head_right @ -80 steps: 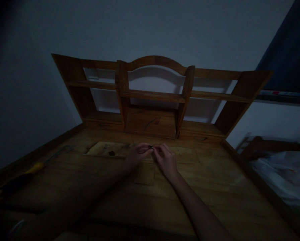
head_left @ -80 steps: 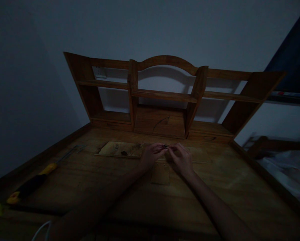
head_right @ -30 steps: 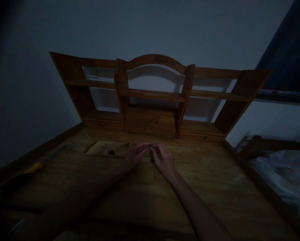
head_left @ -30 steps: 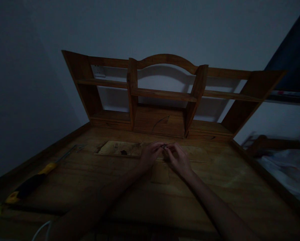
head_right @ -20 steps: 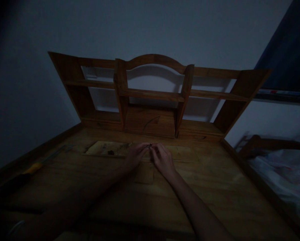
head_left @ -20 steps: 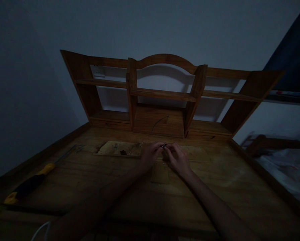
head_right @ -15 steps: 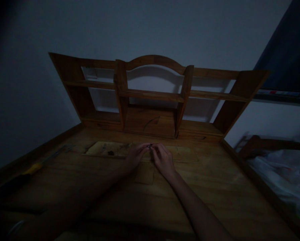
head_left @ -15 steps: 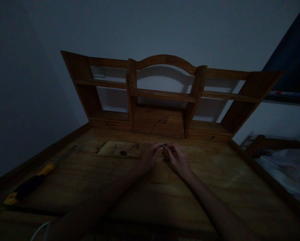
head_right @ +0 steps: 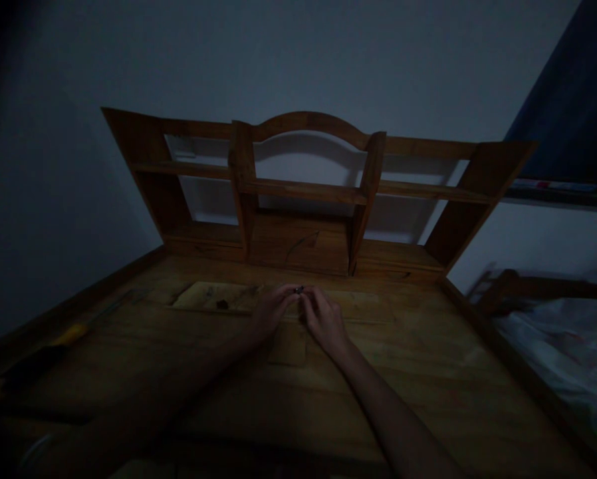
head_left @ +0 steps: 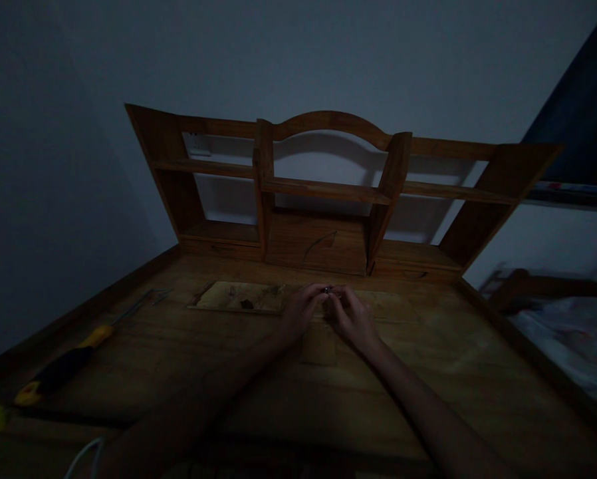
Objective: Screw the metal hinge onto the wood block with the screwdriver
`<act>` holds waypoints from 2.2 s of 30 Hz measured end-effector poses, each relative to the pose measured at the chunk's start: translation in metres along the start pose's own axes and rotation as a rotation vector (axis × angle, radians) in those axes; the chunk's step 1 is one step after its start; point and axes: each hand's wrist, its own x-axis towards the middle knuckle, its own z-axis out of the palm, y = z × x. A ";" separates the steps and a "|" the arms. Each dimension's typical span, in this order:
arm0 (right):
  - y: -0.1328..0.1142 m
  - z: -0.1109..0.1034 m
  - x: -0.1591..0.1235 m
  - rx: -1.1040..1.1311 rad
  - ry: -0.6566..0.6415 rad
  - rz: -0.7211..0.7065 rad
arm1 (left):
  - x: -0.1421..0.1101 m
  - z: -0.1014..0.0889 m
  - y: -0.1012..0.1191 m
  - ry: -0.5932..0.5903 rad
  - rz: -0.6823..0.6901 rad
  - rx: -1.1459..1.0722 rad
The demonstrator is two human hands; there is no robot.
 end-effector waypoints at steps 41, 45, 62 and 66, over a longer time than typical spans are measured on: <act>-0.002 -0.001 0.002 -0.042 0.132 0.013 | 0.001 0.001 -0.008 0.068 -0.073 -0.037; -0.003 -0.002 0.003 -0.020 0.145 0.015 | 0.001 0.001 -0.010 0.066 -0.075 -0.070; -0.001 -0.004 0.004 -0.036 0.092 -0.059 | 0.001 0.001 -0.005 0.056 -0.125 -0.060; 0.001 -0.007 0.005 -0.062 0.030 -0.081 | 0.002 0.000 -0.004 0.073 -0.122 -0.011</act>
